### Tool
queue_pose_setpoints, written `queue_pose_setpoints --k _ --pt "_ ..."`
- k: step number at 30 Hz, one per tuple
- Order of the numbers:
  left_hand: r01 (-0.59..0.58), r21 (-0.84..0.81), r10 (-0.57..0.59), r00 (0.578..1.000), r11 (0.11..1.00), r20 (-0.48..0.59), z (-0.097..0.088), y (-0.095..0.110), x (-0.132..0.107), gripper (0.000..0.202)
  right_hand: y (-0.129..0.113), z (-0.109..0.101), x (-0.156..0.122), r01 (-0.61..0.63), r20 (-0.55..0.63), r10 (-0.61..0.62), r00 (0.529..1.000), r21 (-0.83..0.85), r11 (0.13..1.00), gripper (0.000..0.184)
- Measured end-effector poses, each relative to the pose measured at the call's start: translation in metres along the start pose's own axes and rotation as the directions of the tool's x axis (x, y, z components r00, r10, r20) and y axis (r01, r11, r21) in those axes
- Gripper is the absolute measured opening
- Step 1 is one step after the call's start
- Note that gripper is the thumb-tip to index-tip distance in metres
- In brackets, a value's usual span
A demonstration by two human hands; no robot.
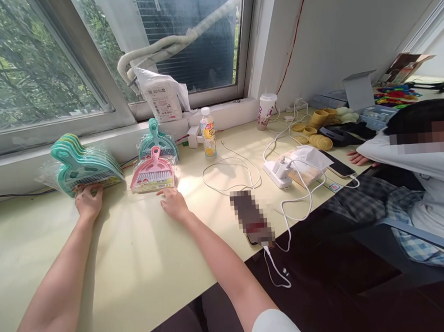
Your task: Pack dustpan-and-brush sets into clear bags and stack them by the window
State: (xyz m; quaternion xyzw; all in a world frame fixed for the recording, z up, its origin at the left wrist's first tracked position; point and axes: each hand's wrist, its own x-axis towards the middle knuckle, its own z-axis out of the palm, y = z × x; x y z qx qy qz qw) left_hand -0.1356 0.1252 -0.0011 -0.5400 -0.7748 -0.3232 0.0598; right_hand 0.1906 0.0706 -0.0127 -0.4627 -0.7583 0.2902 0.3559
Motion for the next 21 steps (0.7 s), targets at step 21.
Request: queue_pose_setpoints --k 21 --pt "-0.126 -0.091 0.155 0.852 0.988 0.500 -0.002 0.096 -0.050 0.050 -0.003 -0.008 -0.002 -0.102 -0.182 0.088 0.979 -0.065 0.993 0.036"
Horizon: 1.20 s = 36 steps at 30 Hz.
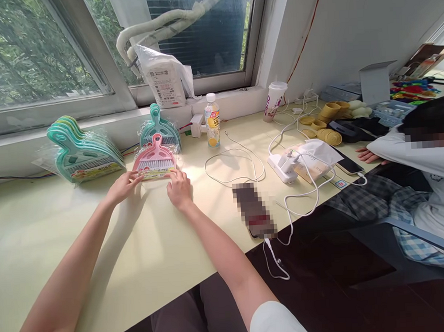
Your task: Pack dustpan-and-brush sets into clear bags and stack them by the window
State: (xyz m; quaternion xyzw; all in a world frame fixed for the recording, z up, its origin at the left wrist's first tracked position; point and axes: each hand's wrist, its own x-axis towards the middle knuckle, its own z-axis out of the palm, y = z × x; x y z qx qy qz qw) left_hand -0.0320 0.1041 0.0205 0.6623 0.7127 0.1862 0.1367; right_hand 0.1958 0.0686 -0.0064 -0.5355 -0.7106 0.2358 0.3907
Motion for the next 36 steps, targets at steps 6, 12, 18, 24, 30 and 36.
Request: queue_pose_setpoints --k 6,12,18,24,30,36 --pt "0.198 -0.050 -0.203 0.972 0.979 -0.122 0.020 0.010 -0.004 0.080 0.002 0.003 -0.001 -0.080 0.000 0.080 0.997 -0.046 0.996 0.046" --pt "0.188 -0.117 -0.220 0.866 0.975 -0.449 0.023 0.003 0.004 0.067 0.004 0.005 -0.001 -0.068 0.005 0.068 0.998 -0.010 0.998 0.043" --pt "0.237 -0.618 -0.275 0.961 0.750 0.034 0.001 0.001 0.029 0.052 0.004 0.004 0.001 -0.121 -0.027 0.121 0.992 0.007 0.993 0.041" --pt "0.274 -0.798 0.009 0.944 0.537 0.330 -0.023 0.003 -0.011 0.038 0.000 0.000 0.000 -0.118 -0.075 0.125 0.989 0.090 0.989 0.037" --pt "0.149 -0.908 -0.077 0.989 0.392 0.129 -0.006 0.034 -0.088 0.046 -0.021 -0.010 -0.015 0.215 -0.112 -0.217 0.970 -0.033 0.976 0.024" --pt "0.080 -0.987 -0.184 0.981 0.140 0.054 0.006 0.052 -0.123 0.040 -0.022 -0.006 -0.018 0.236 -0.022 -0.236 0.971 0.010 0.972 0.021"
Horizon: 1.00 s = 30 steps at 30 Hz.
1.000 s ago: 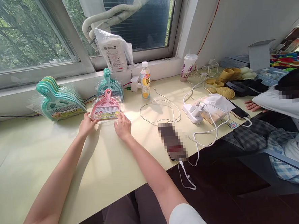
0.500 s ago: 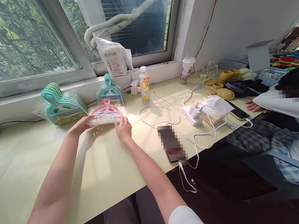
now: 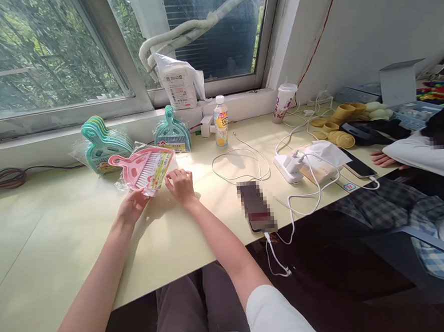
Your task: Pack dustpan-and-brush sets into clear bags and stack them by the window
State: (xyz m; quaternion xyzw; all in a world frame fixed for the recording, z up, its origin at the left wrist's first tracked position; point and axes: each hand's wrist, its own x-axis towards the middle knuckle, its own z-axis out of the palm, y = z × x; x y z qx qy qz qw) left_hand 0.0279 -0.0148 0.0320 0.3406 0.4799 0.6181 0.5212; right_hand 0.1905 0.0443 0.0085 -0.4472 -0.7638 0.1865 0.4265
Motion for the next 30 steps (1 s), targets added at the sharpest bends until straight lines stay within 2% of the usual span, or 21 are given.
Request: queue_pose_setpoints --k 3,6,8,12,16,19,22,26,28,30 --pt "-0.043 -0.085 0.043 0.999 0.995 -0.001 -0.005 -0.004 -0.001 0.047 0.007 0.006 0.004 -0.075 0.018 0.073 0.997 0.226 0.971 0.024" --pt "-0.049 -0.037 0.052 0.995 0.998 0.089 -0.012 -0.007 0.000 0.060 0.013 0.014 0.007 -0.162 0.067 0.148 0.987 0.488 0.858 0.027" --pt "-0.035 0.014 0.033 0.987 0.999 0.158 -0.016 -0.007 0.001 0.062 0.016 0.018 0.009 -0.213 0.099 0.191 0.977 0.581 0.785 0.027" --pt "0.003 0.083 -0.019 0.981 0.997 0.195 -0.020 -0.009 0.002 0.051 0.019 0.017 0.011 -0.204 0.032 0.244 0.969 0.659 0.724 0.025" --pt "-0.011 0.101 -0.009 0.981 0.995 0.196 -0.022 -0.011 0.003 0.047 0.017 0.010 0.009 -0.184 -0.002 0.278 0.960 0.745 0.642 0.034" --pt "-0.041 0.104 0.019 0.979 0.994 0.202 -0.020 -0.011 0.003 0.050 0.017 0.012 0.008 -0.227 0.009 0.355 0.935 0.785 0.577 0.047" --pt "-0.023 0.131 -0.005 0.977 0.991 0.212 -0.017 -0.010 0.001 0.056 0.020 0.016 0.009 -0.305 0.108 0.389 0.915 0.815 0.493 0.052" --pt "0.014 0.163 -0.054 0.968 0.987 0.244 -0.016 -0.005 0.000 0.055 0.025 0.017 0.012 -0.391 0.249 0.359 0.899 0.826 0.407 0.043" --pt "0.016 0.162 -0.056 0.968 0.987 0.245 -0.019 -0.004 0.003 0.051 0.025 0.015 0.012 -0.378 0.234 0.363 0.902 0.834 0.401 0.036" --pt "0.012 0.168 -0.045 0.980 0.986 0.192 -0.026 -0.006 0.009 0.051 0.025 0.013 0.012 -0.351 0.193 0.368 0.910 0.832 0.431 0.031"
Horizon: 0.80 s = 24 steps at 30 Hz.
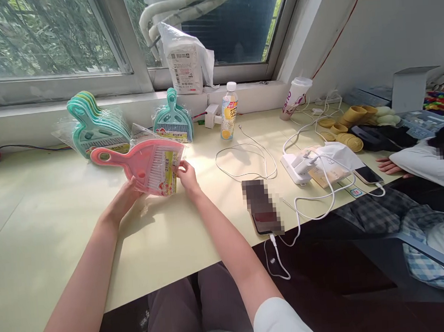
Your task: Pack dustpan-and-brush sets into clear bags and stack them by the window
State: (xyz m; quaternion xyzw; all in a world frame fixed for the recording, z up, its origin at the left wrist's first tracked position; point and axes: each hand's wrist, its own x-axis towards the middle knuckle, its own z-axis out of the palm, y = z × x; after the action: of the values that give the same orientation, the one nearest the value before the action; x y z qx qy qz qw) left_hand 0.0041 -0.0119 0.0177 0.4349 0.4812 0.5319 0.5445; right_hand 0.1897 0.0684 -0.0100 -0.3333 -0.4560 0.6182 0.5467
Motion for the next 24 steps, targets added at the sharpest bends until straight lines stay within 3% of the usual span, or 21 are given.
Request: queue_pose_setpoints --k 4,7,10,14,18,21,24 --pt "-0.020 0.065 0.031 0.983 0.998 -0.181 -0.014 -0.013 0.014 0.054 0.000 0.002 -0.001 0.065 -0.063 -0.075 0.995 -0.140 0.988 0.024" --pt "-0.132 0.069 0.145 0.961 0.989 -0.235 -0.017 -0.019 0.022 0.057 0.001 0.002 -0.001 0.069 -0.110 -0.093 0.990 -0.204 0.977 0.020" --pt "-0.219 0.047 0.222 0.917 0.975 -0.332 -0.019 -0.019 0.027 0.054 0.000 0.002 0.000 0.033 -0.112 -0.057 0.992 -0.206 0.978 0.020" --pt "-0.263 0.019 0.240 0.849 0.965 -0.471 -0.027 -0.016 0.028 0.048 -0.001 0.004 -0.001 0.010 -0.046 -0.019 0.999 -0.197 0.980 0.020" --pt "-0.263 0.038 0.248 0.839 0.964 -0.485 -0.032 -0.015 0.028 0.048 0.000 0.007 -0.001 0.027 -0.029 -0.033 0.999 -0.178 0.984 0.016" --pt "-0.294 0.036 0.274 0.831 0.955 -0.484 -0.032 -0.014 0.029 0.060 0.000 0.005 0.001 0.032 -0.057 -0.042 0.998 -0.172 0.985 0.015" --pt "-0.430 0.075 0.402 0.751 0.900 -0.523 -0.036 -0.008 0.027 0.085 -0.001 0.001 0.004 0.033 -0.059 -0.045 0.997 -0.191 0.981 0.015"
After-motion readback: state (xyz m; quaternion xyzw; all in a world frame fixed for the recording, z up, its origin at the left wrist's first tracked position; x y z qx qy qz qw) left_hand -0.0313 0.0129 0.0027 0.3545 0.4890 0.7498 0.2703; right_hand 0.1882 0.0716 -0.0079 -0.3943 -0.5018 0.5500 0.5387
